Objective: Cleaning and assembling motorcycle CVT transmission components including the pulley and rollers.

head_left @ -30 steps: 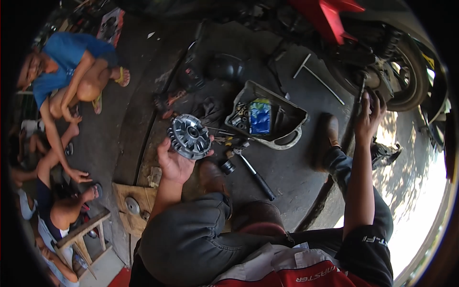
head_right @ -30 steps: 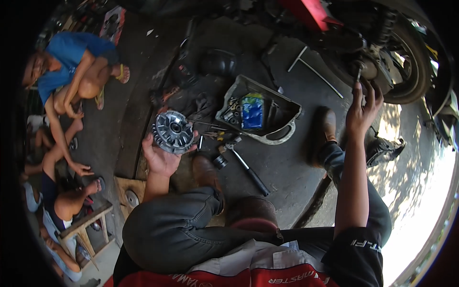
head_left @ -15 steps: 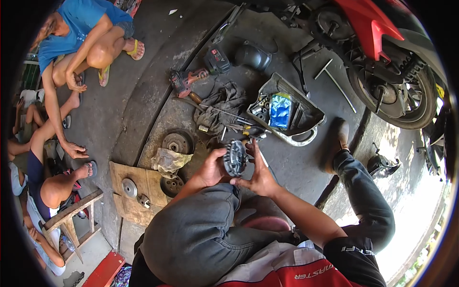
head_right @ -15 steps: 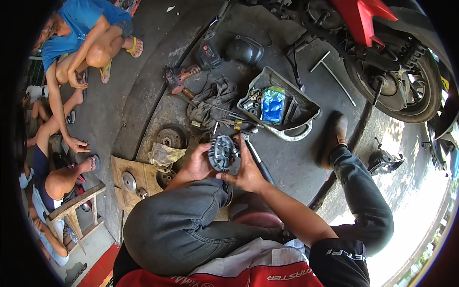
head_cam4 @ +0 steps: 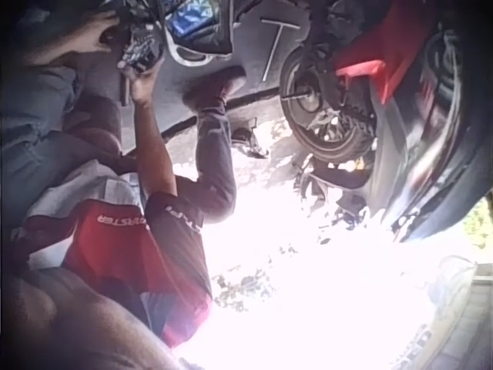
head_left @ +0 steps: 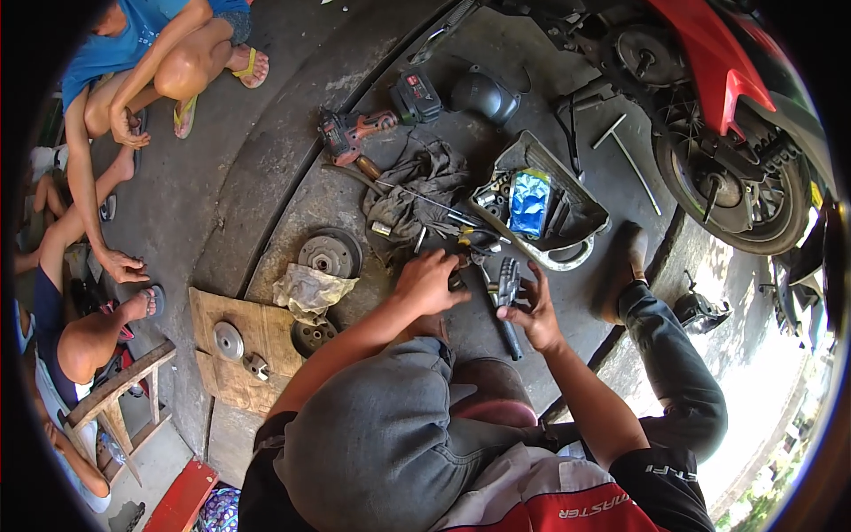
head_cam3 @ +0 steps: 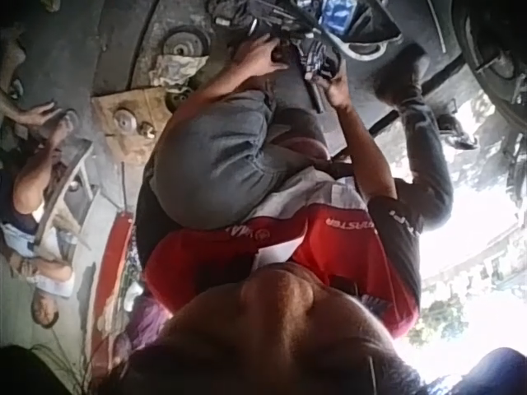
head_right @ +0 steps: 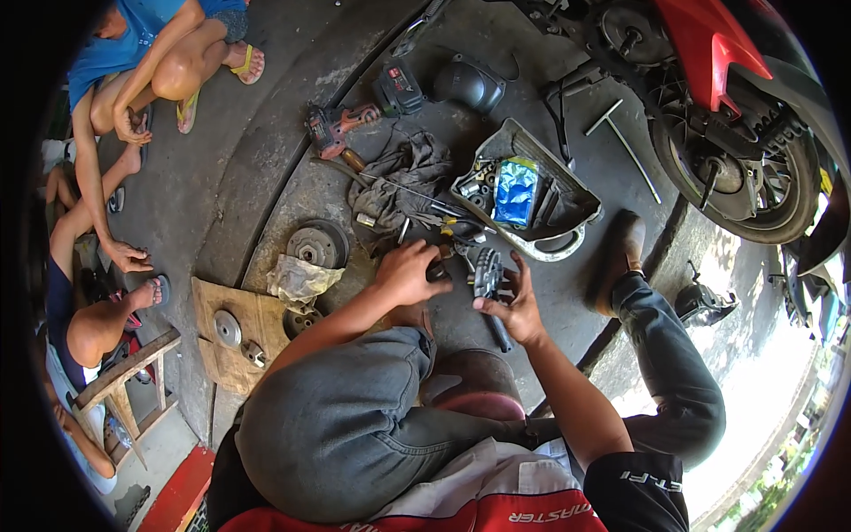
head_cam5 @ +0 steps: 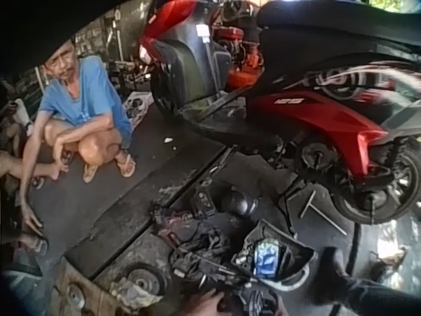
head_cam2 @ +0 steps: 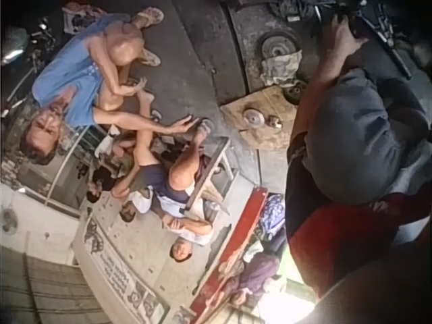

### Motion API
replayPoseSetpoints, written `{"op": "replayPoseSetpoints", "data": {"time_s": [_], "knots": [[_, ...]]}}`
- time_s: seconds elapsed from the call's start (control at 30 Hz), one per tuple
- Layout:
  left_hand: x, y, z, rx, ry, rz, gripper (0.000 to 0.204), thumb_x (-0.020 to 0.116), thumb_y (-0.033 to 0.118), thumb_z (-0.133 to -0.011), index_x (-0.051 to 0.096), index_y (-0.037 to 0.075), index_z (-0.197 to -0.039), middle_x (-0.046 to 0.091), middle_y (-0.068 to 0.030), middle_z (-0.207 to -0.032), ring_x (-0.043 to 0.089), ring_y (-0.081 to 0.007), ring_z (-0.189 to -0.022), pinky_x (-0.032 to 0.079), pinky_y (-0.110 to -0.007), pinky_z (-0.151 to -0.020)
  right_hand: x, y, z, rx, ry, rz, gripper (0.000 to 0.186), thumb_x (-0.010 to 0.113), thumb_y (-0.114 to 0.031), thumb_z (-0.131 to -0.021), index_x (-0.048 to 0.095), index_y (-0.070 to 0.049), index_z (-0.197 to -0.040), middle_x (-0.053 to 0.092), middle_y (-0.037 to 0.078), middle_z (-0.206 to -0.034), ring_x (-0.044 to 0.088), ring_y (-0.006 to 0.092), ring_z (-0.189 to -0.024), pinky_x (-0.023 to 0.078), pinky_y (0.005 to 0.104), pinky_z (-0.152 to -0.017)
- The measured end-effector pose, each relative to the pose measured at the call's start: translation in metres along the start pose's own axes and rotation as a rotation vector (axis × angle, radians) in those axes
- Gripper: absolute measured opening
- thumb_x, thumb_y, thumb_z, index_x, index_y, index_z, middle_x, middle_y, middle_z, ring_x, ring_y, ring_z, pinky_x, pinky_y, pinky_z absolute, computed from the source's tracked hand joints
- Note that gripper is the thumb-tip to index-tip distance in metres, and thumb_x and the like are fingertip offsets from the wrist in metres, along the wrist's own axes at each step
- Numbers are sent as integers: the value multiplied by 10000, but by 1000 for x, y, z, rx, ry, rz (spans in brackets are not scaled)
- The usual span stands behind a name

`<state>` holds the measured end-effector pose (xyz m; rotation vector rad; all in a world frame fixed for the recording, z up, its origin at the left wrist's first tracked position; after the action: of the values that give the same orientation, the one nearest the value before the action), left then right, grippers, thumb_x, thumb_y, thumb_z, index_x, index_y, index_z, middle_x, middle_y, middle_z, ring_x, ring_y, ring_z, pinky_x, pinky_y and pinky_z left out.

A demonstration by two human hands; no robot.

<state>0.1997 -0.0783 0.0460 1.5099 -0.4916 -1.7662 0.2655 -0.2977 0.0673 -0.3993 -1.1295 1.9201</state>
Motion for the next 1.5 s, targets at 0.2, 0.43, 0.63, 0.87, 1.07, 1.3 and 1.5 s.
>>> {"op": "replayPoseSetpoints", "data": {"time_s": [0.2,0.43,0.63,0.87,1.07,1.3,1.5], "knots": [[30,-7,8,189,-38,-405,483,872,380,-703,720,38,-1008,743,-130,-969,708,-307,-988,539,-430,-925,-30,5,-8,-11,80,34,1137,901,-147,-757,163,-72,-1618,602,223,-1345,613,270,-1172,568,384,-878],[-106,-64,-10,-296,372,-86,466,798,257,-828,738,22,-1226,759,-234,-908,762,-362,-877,595,-451,-813,10,-15,-18,42,-21,39,1209,982,-203,-709,194,-27,-1608,591,200,-1352,654,271,-1163,529,411,-1029],[-171,-172,-18,-581,284,-158,357,780,253,-871,768,69,-1177,755,-231,-1079,720,-418,-1026,565,-499,-874,40,-2,-36,12,-91,7,1185,993,-207,-694,245,-23,-1595,606,182,-1330,646,263,-1175,521,399,-1027],[-113,-83,-18,-283,327,-355,357,844,305,-802,743,92,-1070,733,-154,-1025,726,-398,-966,583,-506,-829,20,-6,-22,40,-65,62,1153,947,-214,-760,177,10,-1589,670,188,-1303,667,268,-1152,528,408,-1015],[-94,-84,-31,-428,92,-514,387,873,281,-764,738,98,-1078,731,-167,-1083,718,-400,-984,576,-502,-821,10,16,-11,107,-68,48,1129,953,-193,-758,194,0,-1571,699,172,-1280,663,246,-1153,515,412,-1031],[-72,51,-102,-88,-25,-60,431,835,230,-740,668,68,-1102,753,-147,-955,744,-284,-851,575,-397,-757,-16,25,14,186,-51,41,1192,1007,-247,-686,243,-32,-1575,647,181,-1292,641,264,-1176,507,402,-1045],[1,107,-166,124,-184,197,448,851,313,-838,677,14,-1124,769,-168,-996,759,-275,-885,587,-395,-797,-27,36,19,160,-86,81,1221,1016,-315,-663,252,-31,-1573,649,188,-1313,624,282,-1234,466,412,-1099]]}}
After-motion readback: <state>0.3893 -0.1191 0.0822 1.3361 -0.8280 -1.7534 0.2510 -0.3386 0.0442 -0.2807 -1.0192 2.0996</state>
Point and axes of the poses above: each hand's wrist, its own z-axis away from the middle knuckle, its own x-axis out of the palm, y = z × x, the point moved 6 cm from there along -z, towards the middle knuckle
